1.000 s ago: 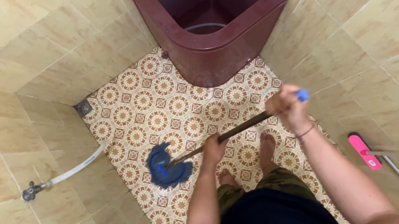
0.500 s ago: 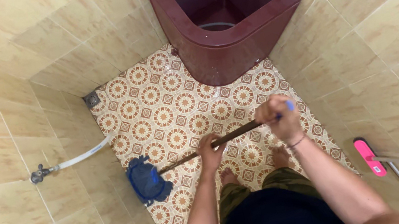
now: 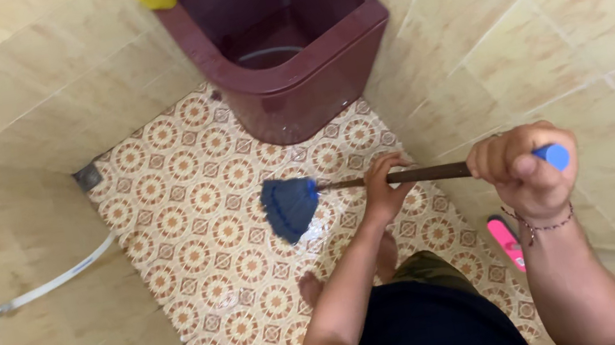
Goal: The person mops the tiled floor of a small room by moving a blue mop back and forth around a water tank and a bucket.
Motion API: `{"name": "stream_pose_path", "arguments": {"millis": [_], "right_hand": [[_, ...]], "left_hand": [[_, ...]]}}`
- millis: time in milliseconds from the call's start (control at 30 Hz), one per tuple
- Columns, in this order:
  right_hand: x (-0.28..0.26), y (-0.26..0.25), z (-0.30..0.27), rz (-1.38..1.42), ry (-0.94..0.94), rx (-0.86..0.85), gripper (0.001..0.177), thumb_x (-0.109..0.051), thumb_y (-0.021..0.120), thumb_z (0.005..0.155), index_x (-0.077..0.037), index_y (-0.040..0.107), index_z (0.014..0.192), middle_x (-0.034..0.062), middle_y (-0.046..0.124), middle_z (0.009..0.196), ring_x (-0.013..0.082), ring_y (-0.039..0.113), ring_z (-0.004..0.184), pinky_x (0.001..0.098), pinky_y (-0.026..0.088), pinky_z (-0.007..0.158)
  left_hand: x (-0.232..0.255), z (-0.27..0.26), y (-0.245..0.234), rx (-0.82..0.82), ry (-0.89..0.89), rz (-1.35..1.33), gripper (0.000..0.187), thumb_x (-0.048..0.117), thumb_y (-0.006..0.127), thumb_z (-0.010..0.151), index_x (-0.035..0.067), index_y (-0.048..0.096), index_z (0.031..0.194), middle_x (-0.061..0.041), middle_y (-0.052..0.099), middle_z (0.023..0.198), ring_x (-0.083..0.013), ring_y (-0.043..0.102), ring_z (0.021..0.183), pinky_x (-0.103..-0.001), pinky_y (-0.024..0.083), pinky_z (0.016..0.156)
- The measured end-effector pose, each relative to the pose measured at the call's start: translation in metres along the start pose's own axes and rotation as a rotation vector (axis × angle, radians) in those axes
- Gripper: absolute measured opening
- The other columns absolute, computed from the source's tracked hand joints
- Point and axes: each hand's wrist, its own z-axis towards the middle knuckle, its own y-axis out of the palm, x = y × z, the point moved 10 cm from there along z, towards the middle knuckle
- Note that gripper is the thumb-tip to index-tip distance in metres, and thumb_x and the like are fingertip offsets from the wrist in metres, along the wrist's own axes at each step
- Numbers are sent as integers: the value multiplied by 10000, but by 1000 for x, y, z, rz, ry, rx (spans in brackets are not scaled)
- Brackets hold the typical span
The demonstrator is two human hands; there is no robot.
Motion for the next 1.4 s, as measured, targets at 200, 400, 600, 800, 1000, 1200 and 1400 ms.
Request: {"name": "stream_pose_path", "arguments": {"millis": [200, 400, 600, 800, 1000, 1200, 1400], "right_hand": [[-31, -20, 13, -183, -64, -183, 422, -217, 713, 939, -35, 533, 604, 39, 512, 553, 183, 481, 488, 358, 426, 538], [-33, -40, 27, -325, -142, -270, 411, -167, 711, 939, -41, 498, 611, 37, 511, 562, 184, 514, 504, 332, 454, 524], [-34, -94, 40, -189, -150, -81, 430, -192, 705, 967, -33, 485, 633, 45, 493, 563, 152, 446, 462, 293, 383, 433], [-38, -116, 44, -28, -178, 5, 435, -169, 711, 950, -65, 421, 643, 29, 422, 514, 120, 382, 350, 299, 306, 394], [-16, -115, 26, 183, -92, -48, 364, -123, 629, 956, -96, 401, 673, 10, 351, 460, 117, 254, 368, 322, 213, 421], [39, -73, -12, 266, 3, 4, 354, -177, 598, 969, -133, 382, 692, -29, 308, 460, 98, 229, 373, 317, 222, 434], [129, 6, -83, 344, 177, -13, 412, -233, 596, 982, -150, 345, 667, -43, 257, 525, 117, 244, 464, 342, 266, 523]], "left_hand": [[-8, 48, 101, -75, 34, -109, 198, 56, 739, 869, 121, 712, 1053, -96, 653, 1344, -322, 565, 1313, -415, 420, 1139], [-16, 77, 155, -77, -57, -79, 124, 178, 737, 898, 73, 694, 949, -133, 700, 1028, -336, 639, 1055, -420, 467, 979], [3, 101, 168, -272, -161, 90, 315, 249, 732, 958, 17, 595, 796, -180, 619, 866, -383, 612, 874, -431, 467, 806], [43, 91, 137, -244, -167, 310, 192, 262, 714, 878, 106, 654, 784, -85, 709, 902, -354, 654, 982, -554, 420, 927], [41, 45, 84, -232, -259, 406, 180, 315, 697, 904, 139, 699, 865, -90, 727, 951, -346, 665, 1020, -669, 347, 1023], [-8, -27, 4, -173, -361, 493, 254, 367, 699, 905, 122, 723, 970, -134, 729, 997, -384, 644, 1042, -534, 487, 941], [-70, -137, -110, -59, -449, 490, 221, 295, 723, 887, 78, 719, 928, -157, 726, 1021, -414, 610, 1073, -505, 504, 897]]}}
